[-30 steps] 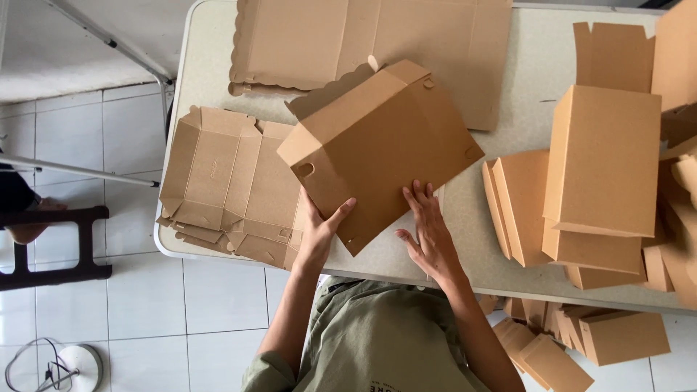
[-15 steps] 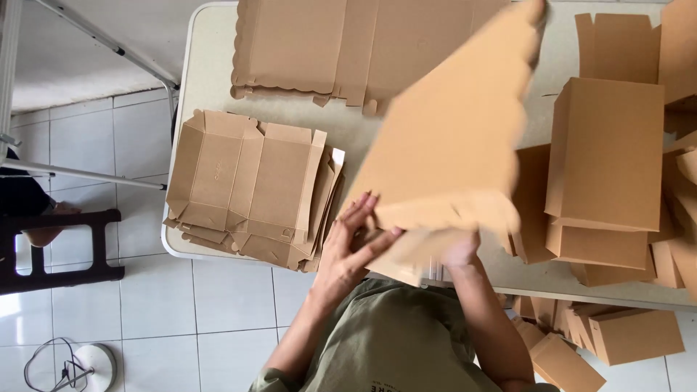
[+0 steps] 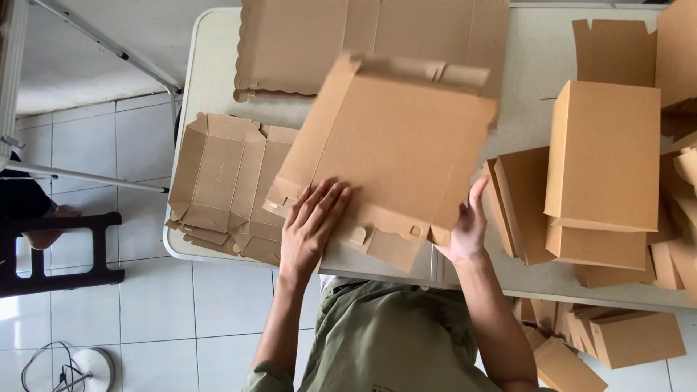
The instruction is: Folding a flat cardboard sheet into a box by creasing edges and tucking in tabs.
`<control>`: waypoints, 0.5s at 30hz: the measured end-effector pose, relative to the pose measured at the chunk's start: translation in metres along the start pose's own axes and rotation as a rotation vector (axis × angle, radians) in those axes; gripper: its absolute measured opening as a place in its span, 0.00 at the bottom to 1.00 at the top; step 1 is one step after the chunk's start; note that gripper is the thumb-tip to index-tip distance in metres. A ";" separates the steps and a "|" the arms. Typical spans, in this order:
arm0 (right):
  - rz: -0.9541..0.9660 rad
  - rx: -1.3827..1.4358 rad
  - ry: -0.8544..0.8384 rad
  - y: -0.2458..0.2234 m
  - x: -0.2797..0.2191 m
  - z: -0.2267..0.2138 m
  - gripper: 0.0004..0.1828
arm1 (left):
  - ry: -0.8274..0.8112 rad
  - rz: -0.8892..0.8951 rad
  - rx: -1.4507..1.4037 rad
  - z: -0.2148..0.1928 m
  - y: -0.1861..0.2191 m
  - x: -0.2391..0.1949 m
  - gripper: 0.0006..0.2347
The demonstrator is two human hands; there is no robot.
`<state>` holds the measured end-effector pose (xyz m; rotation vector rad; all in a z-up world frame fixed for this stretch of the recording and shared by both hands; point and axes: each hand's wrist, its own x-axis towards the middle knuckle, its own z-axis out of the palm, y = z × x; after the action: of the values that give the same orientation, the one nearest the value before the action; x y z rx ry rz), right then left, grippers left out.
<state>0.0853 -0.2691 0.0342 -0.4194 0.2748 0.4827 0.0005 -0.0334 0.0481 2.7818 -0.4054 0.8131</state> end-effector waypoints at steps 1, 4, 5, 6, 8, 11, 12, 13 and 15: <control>0.016 -0.062 0.165 0.001 0.000 0.002 0.41 | -0.041 -0.026 0.004 0.005 0.000 -0.003 0.15; 0.067 -0.359 0.442 0.001 -0.007 0.026 0.53 | -0.114 -0.032 -0.092 0.036 0.003 -0.021 0.14; 0.099 -0.587 0.555 0.000 -0.011 0.037 0.59 | -0.150 -0.005 -0.191 0.049 0.004 -0.028 0.14; 0.098 -0.586 0.558 0.002 -0.012 0.016 0.59 | -0.150 -0.003 -0.194 0.045 0.004 -0.027 0.14; -0.161 -0.885 0.364 0.003 -0.013 -0.024 0.54 | -0.405 -0.079 -0.431 0.038 0.005 -0.024 0.23; -0.551 -1.297 0.046 0.012 -0.009 -0.081 0.54 | -0.402 -0.157 -0.645 0.031 -0.016 -0.010 0.23; -0.545 -1.297 0.046 0.015 -0.011 -0.086 0.54 | -0.405 -0.162 -0.645 0.040 -0.022 -0.010 0.23; -0.691 -1.647 0.083 0.017 -0.011 -0.090 0.51 | -0.329 -0.187 -0.515 0.050 -0.029 -0.009 0.19; -0.843 -1.998 0.124 0.021 -0.013 -0.089 0.50 | -0.252 -0.207 -0.388 0.059 -0.032 0.000 0.16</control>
<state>0.0495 -0.2978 -0.0464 -2.3859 -0.3966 -0.2940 0.0400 -0.0196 -0.0051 2.5067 -0.2740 0.2985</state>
